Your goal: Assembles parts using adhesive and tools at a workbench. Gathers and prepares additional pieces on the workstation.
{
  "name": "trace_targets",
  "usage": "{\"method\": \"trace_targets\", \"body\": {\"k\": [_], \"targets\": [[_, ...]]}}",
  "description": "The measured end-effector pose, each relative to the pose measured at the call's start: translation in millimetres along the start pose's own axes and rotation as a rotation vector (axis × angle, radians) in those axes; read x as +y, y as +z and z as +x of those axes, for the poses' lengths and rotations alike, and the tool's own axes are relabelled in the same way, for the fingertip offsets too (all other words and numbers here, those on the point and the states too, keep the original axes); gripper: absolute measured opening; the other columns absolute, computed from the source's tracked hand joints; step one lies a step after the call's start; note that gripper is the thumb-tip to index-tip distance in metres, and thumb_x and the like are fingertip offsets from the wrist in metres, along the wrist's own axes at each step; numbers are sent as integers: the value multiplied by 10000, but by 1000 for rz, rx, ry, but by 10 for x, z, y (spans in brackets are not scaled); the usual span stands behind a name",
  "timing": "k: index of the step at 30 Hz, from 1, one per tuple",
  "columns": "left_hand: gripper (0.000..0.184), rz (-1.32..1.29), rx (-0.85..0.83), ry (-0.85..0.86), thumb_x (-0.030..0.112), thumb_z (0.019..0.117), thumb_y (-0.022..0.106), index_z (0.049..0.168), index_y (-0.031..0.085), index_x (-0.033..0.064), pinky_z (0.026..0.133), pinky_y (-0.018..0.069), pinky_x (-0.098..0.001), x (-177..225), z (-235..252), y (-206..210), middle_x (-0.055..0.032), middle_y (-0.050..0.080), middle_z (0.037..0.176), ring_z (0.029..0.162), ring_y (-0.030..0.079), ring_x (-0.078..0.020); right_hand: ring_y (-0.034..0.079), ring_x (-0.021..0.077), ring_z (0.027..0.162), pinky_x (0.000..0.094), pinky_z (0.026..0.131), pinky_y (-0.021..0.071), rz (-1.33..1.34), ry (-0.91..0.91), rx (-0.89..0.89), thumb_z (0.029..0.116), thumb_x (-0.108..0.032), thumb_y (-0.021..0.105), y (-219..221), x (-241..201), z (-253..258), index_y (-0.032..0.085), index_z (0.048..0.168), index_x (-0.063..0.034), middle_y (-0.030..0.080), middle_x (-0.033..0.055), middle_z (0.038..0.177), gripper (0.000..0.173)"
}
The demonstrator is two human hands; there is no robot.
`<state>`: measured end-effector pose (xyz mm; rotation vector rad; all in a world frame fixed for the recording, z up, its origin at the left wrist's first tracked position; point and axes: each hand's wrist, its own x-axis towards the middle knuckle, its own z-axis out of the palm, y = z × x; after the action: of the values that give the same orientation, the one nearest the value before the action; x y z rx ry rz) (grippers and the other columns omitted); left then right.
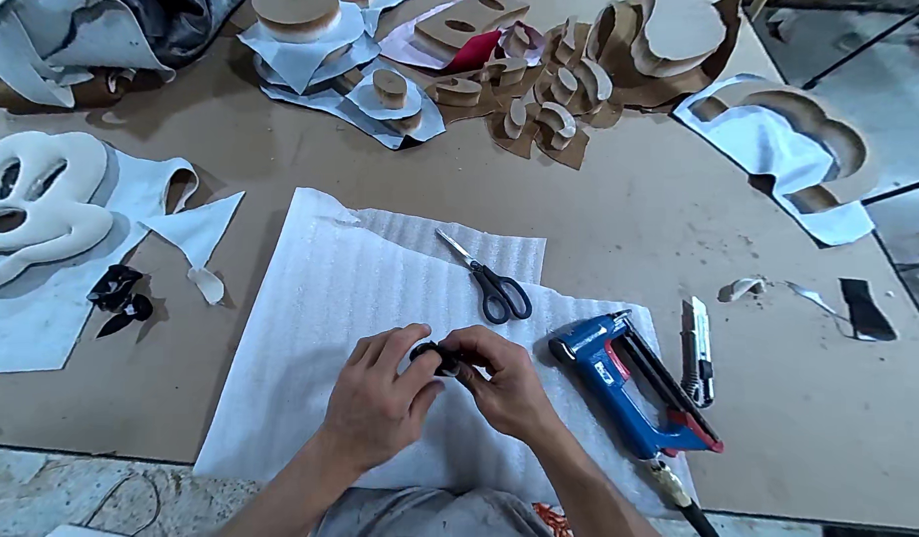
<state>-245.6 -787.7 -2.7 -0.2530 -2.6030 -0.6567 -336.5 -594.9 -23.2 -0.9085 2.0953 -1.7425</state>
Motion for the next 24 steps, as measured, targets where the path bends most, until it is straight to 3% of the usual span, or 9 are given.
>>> {"method": "trace_targets", "body": {"k": [3,5,8,11,15,18,19,22,24], "targets": [[117,24,-2,20,137,958,610,934,724,137,892,599,-357,-137,-48,165,-90,675,1275,1138,675,-223,709,112,1014,305,863,643,-145,-125,52,923,-14,657,121,182,34,735,1080,-80,700,31,1145,187],[133,37,-27,28,85,935,611,880,731,96,895,605,-362,-232,-193,374,-91,716,1211,1121,693,-235,691,108,1090,289,910,620,-308,-181,51,930,-22,641,182,379,9,749,1059,-84,701,38,1181,180],[157,69,-68,30,78,944,598,877,740,76,852,615,-337,-274,-420,609,-81,750,1124,1046,725,-219,689,135,1123,303,939,597,-498,-171,-25,928,-38,635,269,559,-142,760,1068,-96,716,48,1198,197],[180,87,-90,16,129,959,603,843,737,99,764,618,-309,-246,-435,606,-57,768,1089,960,746,-196,649,176,1198,337,985,573,-581,-122,-66,819,-97,688,286,503,-276,764,1149,-125,699,32,1262,340],[196,66,-212,12,164,960,607,812,722,109,623,602,-324,-274,-280,517,-53,758,1054,812,735,-185,663,153,1157,300,986,561,-577,-115,-5,902,-128,676,311,518,-277,802,1042,-132,731,-2,1195,188],[155,-57,-481,-34,180,957,667,858,740,85,756,625,-396,-354,29,360,-63,749,1097,942,747,-202,678,127,1107,294,958,569,-535,-64,7,904,-138,687,310,504,-209,804,962,-129,747,-22,1123,131],[130,-95,-594,-54,182,947,698,878,749,84,796,610,-417,-382,155,323,-62,747,1032,958,733,-214,683,126,1088,303,940,577,-512,-33,15,884,-130,702,307,493,-192,802,937,-127,749,-24,1100,113],[102,-152,-806,-51,181,915,750,862,736,95,797,558,-415,-468,402,308,-43,688,851,899,667,-225,693,147,996,371,855,588,-431,135,4,808,-99,763,282,403,-91,796,871,-126,754,-21,1045,76],[100,-222,-839,-111,187,896,774,837,737,114,778,553,-403,-528,445,314,-18,676,849,859,659,-183,694,141,953,394,820,579,-389,269,-57,795,-105,781,225,312,20,799,855,-138,757,-28,1028,71]]}}
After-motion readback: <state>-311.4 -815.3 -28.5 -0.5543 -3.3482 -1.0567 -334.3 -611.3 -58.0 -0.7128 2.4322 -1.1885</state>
